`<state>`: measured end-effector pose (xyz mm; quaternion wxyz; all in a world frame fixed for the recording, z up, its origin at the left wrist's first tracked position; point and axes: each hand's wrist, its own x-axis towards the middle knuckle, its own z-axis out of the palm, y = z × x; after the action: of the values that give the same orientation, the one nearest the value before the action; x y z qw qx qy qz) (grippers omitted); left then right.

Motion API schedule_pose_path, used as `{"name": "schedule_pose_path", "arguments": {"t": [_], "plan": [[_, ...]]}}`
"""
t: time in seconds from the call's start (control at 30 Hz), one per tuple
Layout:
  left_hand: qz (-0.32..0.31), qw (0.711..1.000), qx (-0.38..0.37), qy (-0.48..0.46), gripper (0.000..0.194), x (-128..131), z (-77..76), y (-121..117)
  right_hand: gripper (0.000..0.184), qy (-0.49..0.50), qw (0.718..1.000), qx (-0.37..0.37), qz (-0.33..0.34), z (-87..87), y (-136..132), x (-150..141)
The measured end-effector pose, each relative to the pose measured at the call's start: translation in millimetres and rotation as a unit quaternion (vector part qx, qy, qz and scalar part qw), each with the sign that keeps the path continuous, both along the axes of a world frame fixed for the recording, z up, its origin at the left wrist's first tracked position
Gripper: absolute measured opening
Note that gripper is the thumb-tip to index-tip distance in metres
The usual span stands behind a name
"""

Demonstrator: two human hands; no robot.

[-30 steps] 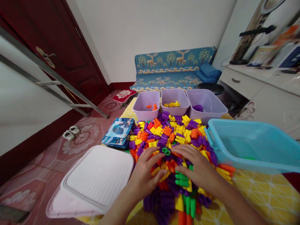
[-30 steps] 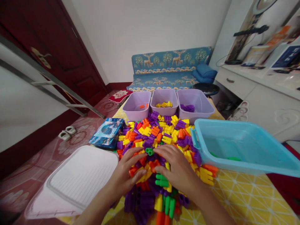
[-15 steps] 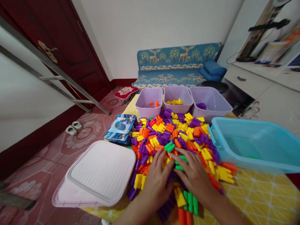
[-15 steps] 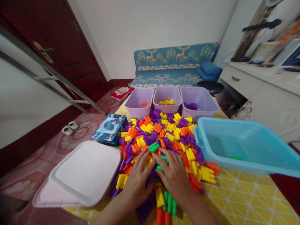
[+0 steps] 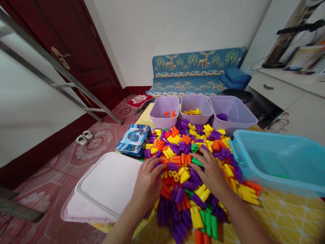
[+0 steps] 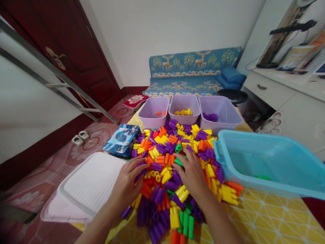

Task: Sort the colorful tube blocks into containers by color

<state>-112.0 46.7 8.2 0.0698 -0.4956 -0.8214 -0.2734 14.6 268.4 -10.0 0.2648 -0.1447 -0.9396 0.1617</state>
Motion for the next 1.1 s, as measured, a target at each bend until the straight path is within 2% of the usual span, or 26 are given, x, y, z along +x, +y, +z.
{"name": "schedule_pose_path", "arguments": {"t": [0.1,0.2,0.37,0.6,0.7,0.8,0.93,1.0,1.1], "plan": [[0.036,0.997,-0.059,0.029,0.044,-14,-8.8,-25,0.032,-0.003,1.0,-0.008,-0.007,-1.9,-2,2],[0.053,0.994,-0.088,0.037,0.048,-22,-17.1,-38,0.032,-0.001,1.0,-0.013,-0.011,-1.7,-2,1],[0.063,0.995,-0.068,0.035,0.055,-32,-24.0,-49,0.032,-0.008,1.0,-0.011,-0.009,-1.1,-1,1],[0.069,0.996,-0.042,0.032,0.045,-45,-19.1,-59,0.033,-0.012,1.0,-0.018,-0.008,-3.4,-1,1],[0.073,0.997,0.003,0.0,0.038,-32,-13.4,-48,0.035,0.017,0.999,-0.032,-0.017,-7.9,0,0],[0.007,0.998,0.047,-0.034,0.032,-7,-8.9,-24,0.034,0.066,0.996,-0.053,-0.022,-8.7,-2,0],[-0.055,0.996,0.008,-0.072,0.037,16,-6.9,9,0.023,0.106,0.993,-0.041,-0.01,6.6,-8,8],[-0.059,0.995,-0.021,-0.077,0.049,20,-6.6,20,0.018,0.078,0.997,-0.028,0.003,18.8,-14,14],[-0.066,0.993,-0.045,-0.081,0.058,17,-6.8,29,0.018,-0.019,0.999,-0.022,0.026,32.9,-27,19]]}}
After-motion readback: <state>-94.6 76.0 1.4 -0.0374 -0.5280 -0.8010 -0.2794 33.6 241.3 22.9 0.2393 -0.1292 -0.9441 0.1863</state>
